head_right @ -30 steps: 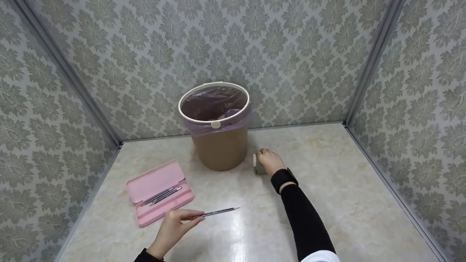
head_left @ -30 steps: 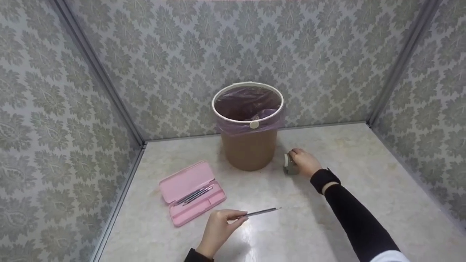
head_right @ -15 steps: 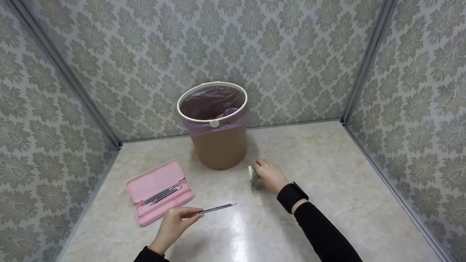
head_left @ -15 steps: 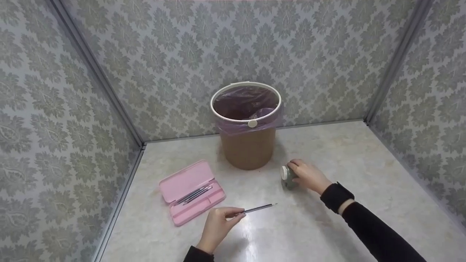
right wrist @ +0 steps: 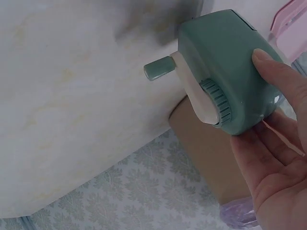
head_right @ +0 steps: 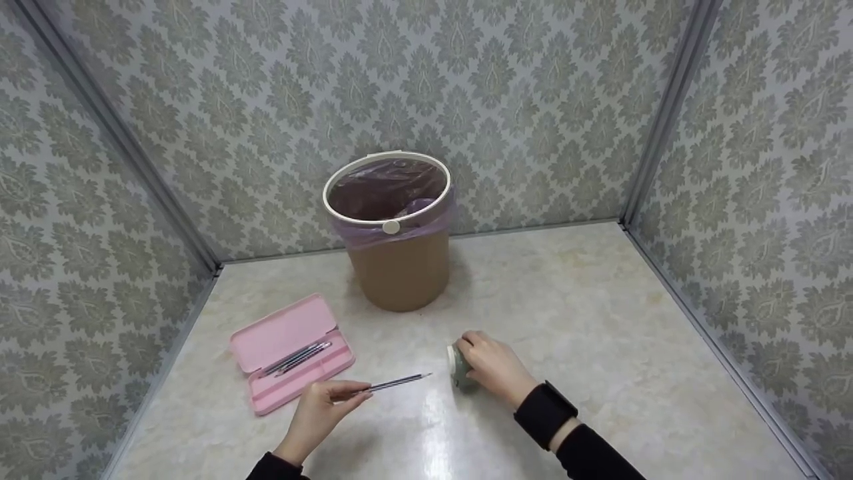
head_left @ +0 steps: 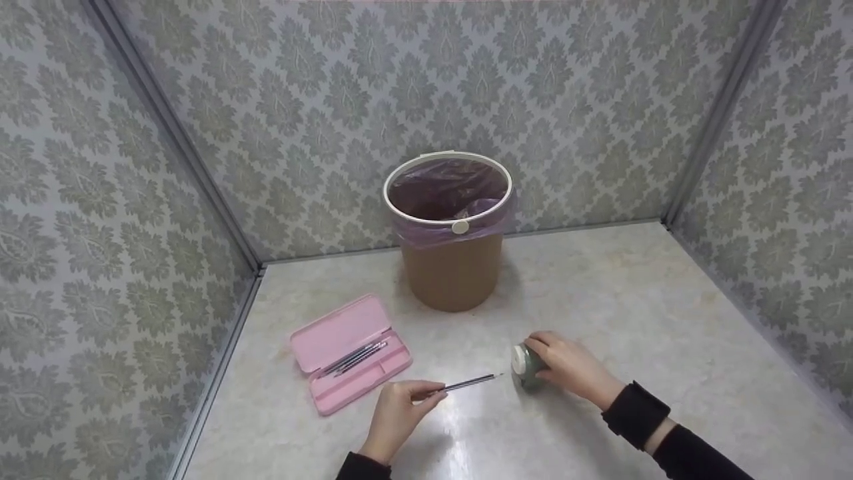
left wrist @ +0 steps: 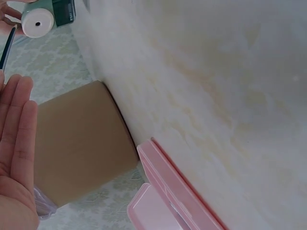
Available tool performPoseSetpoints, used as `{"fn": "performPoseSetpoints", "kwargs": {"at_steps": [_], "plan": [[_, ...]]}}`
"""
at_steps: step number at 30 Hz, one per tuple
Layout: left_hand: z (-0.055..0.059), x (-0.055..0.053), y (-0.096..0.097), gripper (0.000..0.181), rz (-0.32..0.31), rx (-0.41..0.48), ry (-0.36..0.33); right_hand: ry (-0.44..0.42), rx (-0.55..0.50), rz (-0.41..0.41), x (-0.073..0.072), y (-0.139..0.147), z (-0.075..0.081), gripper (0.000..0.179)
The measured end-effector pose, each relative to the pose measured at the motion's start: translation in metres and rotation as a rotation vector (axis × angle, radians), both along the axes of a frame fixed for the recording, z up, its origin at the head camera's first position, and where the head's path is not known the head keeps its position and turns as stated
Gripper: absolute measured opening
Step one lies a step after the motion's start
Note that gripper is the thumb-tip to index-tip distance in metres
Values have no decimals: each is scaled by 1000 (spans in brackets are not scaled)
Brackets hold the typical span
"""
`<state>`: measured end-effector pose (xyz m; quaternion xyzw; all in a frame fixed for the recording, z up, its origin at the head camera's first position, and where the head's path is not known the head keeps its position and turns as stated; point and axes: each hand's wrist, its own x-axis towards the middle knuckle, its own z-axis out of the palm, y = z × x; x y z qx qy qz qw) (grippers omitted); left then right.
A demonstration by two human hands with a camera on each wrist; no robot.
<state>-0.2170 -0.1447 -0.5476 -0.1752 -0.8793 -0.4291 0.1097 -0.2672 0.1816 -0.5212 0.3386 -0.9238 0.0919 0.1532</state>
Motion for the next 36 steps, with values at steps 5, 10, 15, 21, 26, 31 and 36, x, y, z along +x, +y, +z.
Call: {"fn": "performPoseSetpoints", "kwargs": {"at_steps": [5,10,15,21,26,31,36], "plan": [[-2,1,-3,12,15,-4,-54,-29,-2,-1,18,-4,-4,54],[-5,1,-7,12,10,-37,-47,-66,26,5,31,-9,-7,55],[-6,2,-8,12,3,-37,-52,-81,30,23,38,-12,-11,56],[-6,3,-10,12,-6,-39,-49,-92,16,27,38,-13,-12,55],[-7,4,-10,12,-8,-47,-59,-128,-10,17,36,-14,-14,55],[-8,2,-7,13,-23,-42,-62,-132,-37,17,34,-14,-15,54],[-10,1,-7,12,-52,-28,-74,-125,-47,36,33,-15,-18,54]]}}
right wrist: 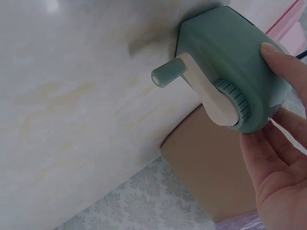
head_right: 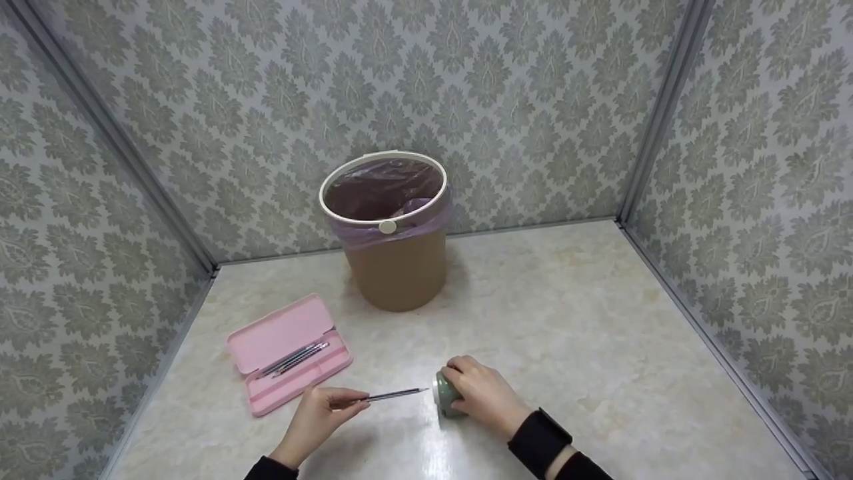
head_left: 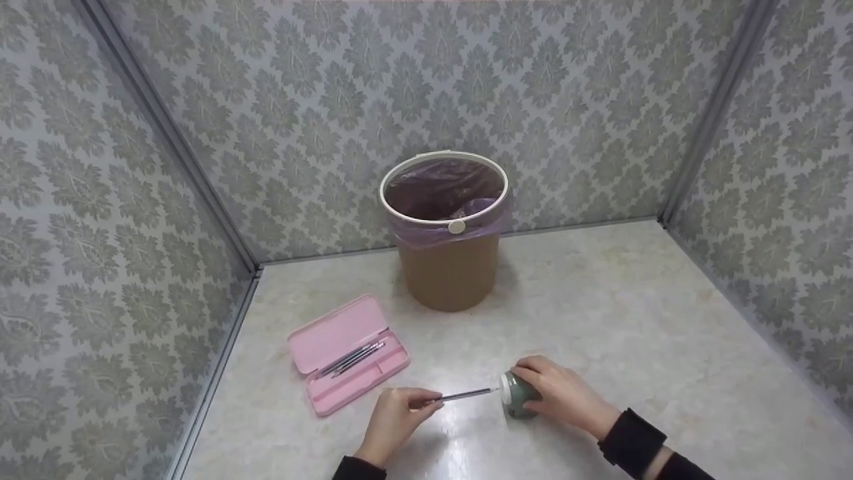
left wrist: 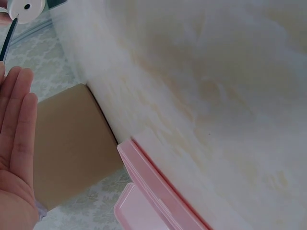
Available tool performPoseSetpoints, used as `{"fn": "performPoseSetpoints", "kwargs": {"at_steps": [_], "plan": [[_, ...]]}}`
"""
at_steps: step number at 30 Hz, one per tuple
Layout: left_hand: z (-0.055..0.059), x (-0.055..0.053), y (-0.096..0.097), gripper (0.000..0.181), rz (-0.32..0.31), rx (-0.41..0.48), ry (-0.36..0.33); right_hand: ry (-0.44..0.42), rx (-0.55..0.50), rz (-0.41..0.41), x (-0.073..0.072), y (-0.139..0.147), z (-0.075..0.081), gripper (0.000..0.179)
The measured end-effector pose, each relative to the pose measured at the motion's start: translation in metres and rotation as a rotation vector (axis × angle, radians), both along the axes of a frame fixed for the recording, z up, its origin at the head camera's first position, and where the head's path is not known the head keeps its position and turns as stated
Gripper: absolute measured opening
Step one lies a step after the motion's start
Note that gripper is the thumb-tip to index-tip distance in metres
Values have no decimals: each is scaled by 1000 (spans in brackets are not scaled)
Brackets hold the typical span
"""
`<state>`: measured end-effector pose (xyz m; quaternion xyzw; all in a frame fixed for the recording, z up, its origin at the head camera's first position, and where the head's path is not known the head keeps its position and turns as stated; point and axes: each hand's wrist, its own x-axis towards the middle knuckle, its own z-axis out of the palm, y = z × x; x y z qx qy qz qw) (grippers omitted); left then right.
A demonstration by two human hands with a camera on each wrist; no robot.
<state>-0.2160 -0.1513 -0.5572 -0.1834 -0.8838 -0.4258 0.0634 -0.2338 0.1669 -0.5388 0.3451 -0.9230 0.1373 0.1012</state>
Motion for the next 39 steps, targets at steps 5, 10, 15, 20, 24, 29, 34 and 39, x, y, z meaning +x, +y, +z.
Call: {"fn": "performPoseSetpoints", "kwargs": {"at_steps": [5,10,15,20,24,29,34,39], "plan": [[-2,0,0,13,-16,-10,-18,2,-2,2,0,1,-1,55],[-3,-3,1,13,-20,-8,-41,-21,2,-3,-1,2,-2,55],[-3,-7,5,12,-31,11,-42,-38,-1,-3,-1,2,-1,55],[-5,-11,10,11,-45,12,-36,-39,0,-3,-1,2,0,55],[-6,-13,15,12,-42,-11,-64,-40,7,-4,-1,1,2,54],[-5,-14,19,13,-39,-19,-106,-42,21,-12,-1,-1,3,54],[-4,-15,21,11,-43,-17,-111,16,55,-24,-1,-4,4,54],[-5,-16,22,10,-44,-28,-106,38,99,-34,-1,-9,7,53]]}}
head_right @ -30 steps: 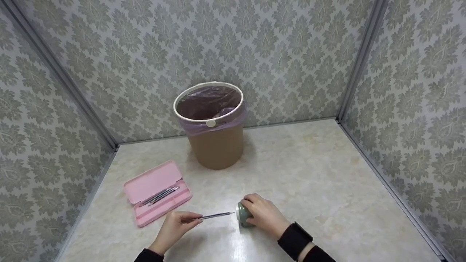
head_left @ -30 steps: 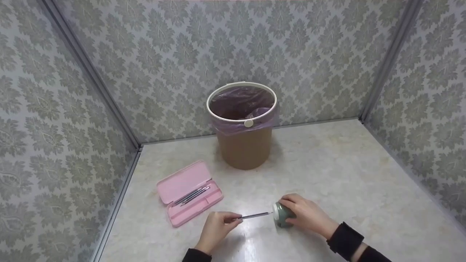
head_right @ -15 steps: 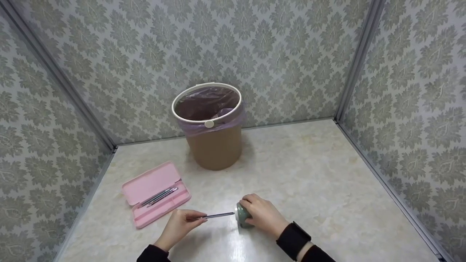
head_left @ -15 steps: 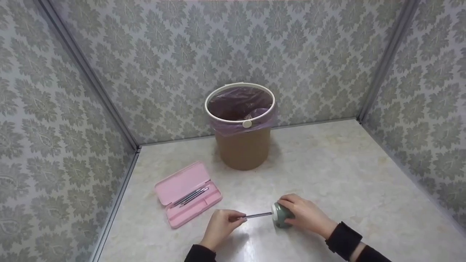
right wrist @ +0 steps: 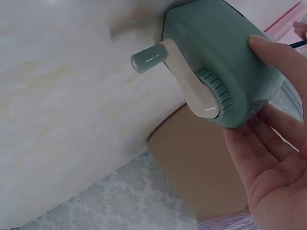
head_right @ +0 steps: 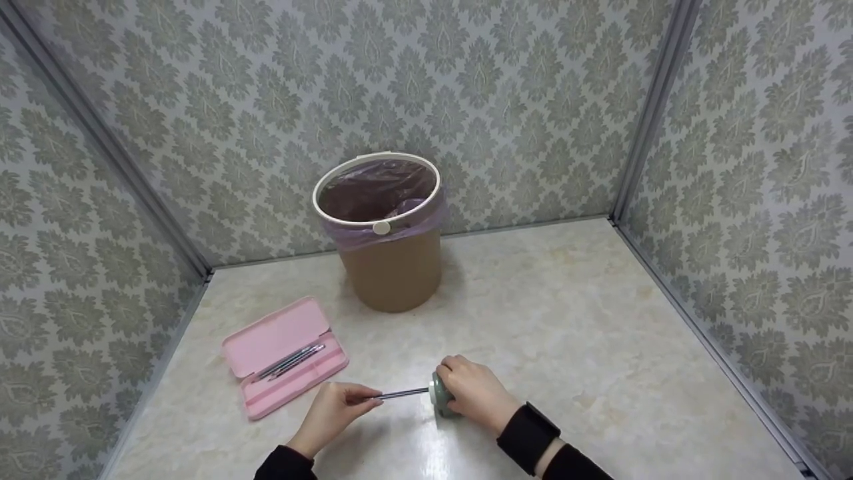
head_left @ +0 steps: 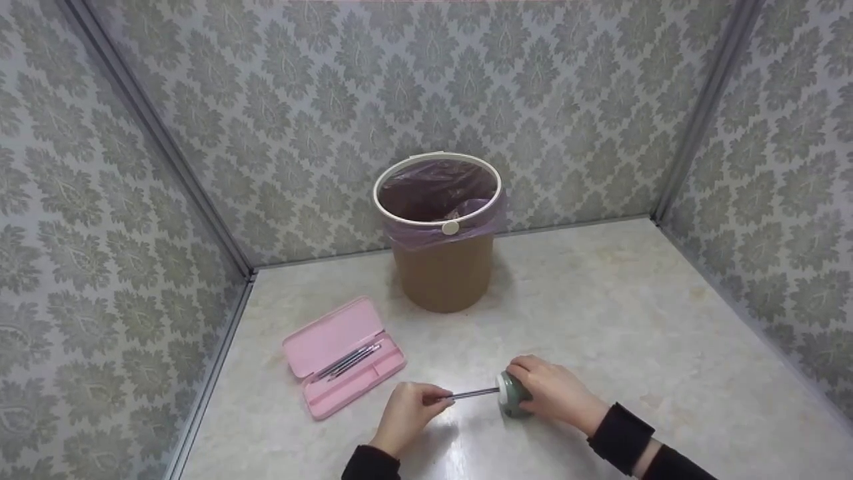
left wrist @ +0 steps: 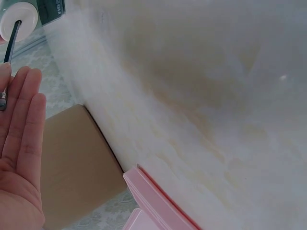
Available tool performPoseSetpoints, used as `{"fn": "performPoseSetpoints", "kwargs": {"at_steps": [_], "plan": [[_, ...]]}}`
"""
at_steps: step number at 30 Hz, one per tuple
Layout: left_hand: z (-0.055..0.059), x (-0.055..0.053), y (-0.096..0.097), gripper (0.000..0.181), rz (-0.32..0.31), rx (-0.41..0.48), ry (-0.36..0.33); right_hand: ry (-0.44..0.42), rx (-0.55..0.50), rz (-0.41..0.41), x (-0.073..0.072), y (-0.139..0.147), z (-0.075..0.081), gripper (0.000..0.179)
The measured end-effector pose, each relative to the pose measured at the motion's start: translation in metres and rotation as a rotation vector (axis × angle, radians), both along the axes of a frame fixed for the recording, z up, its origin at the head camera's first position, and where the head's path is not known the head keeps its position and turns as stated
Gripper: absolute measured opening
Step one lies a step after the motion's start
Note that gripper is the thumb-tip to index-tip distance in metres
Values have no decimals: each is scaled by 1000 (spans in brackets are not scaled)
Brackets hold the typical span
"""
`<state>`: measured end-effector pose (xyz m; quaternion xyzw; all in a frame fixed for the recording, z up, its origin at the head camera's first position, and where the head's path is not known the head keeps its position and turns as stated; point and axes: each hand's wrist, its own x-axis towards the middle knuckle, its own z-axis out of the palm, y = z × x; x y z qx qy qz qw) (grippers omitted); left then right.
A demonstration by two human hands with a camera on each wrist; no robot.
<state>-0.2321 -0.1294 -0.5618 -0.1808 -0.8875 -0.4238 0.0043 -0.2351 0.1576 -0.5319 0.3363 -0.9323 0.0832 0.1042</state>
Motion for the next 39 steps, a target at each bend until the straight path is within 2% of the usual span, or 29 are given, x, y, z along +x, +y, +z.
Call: {"fn": "performPoseSetpoints", "kwargs": {"at_steps": [15,27,39], "plan": [[2,-1,2,9,-1,-55,27,21,26,2,1,-2,4,53],[1,-2,4,9,-12,-59,50,45,17,18,0,-2,2,54],[2,-7,8,8,6,-100,-6,21,27,-9,1,-5,5,54]]}}
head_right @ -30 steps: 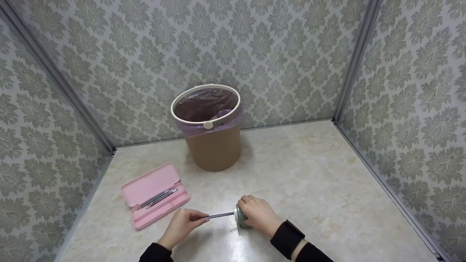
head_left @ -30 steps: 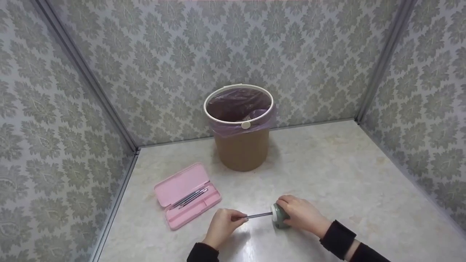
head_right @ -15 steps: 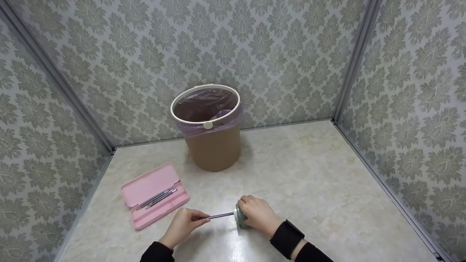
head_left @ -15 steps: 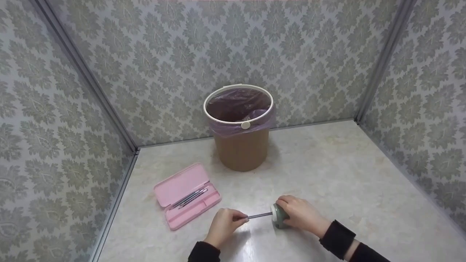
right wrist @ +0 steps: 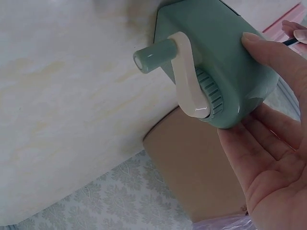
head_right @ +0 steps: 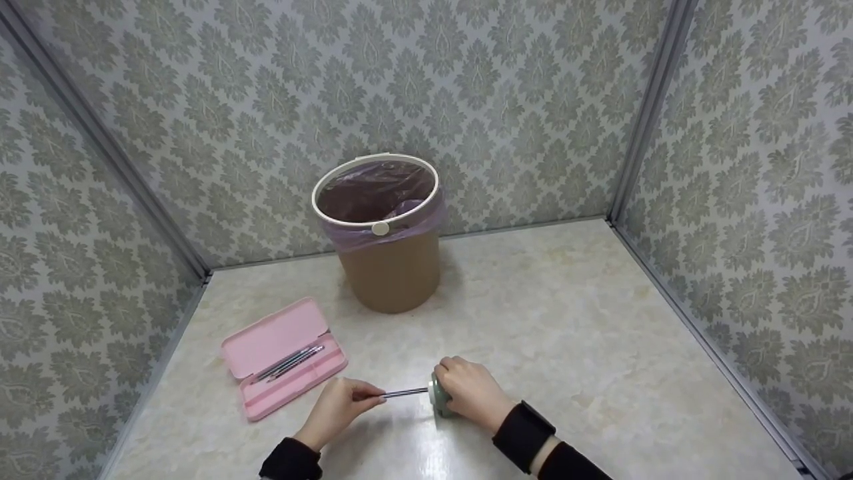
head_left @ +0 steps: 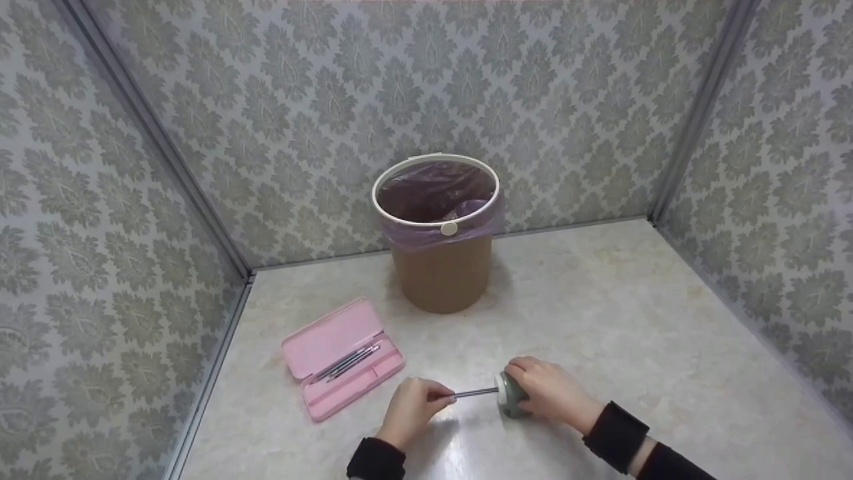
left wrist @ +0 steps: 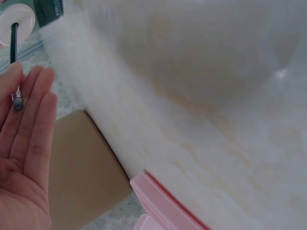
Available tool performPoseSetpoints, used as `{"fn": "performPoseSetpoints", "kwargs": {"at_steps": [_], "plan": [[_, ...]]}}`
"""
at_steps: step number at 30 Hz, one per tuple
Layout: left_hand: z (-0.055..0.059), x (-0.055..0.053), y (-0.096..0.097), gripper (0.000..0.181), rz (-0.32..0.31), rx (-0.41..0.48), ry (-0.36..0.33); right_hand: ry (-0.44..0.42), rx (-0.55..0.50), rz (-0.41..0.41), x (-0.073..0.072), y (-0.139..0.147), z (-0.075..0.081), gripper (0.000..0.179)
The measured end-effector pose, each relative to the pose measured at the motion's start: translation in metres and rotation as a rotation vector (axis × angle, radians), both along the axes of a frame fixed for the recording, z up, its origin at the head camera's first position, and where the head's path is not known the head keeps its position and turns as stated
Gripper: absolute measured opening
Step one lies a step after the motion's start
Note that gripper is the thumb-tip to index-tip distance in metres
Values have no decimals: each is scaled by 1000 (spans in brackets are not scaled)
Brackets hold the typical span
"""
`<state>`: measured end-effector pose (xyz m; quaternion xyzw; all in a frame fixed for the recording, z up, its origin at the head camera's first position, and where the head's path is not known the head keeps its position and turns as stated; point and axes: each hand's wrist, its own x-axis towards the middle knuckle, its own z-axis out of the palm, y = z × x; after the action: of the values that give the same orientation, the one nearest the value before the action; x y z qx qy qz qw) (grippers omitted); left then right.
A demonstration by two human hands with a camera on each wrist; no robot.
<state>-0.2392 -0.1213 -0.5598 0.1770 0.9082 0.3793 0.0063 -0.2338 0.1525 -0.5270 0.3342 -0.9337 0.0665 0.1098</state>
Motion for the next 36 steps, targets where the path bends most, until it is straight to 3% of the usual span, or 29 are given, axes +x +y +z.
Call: {"fn": "performPoseSetpoints", "kwargs": {"at_steps": [16,23,31,36], "plan": [[-3,1,3,6,-22,-12,39,30,40,-7,-1,-4,-2,52],[-3,-2,5,6,-11,2,-1,-10,28,-21,-3,-5,-1,50],[-1,-3,4,5,-25,5,41,-76,34,-53,-4,-6,-1,50],[-1,-5,4,6,-30,-6,16,-76,33,-49,-4,-6,0,50]]}}
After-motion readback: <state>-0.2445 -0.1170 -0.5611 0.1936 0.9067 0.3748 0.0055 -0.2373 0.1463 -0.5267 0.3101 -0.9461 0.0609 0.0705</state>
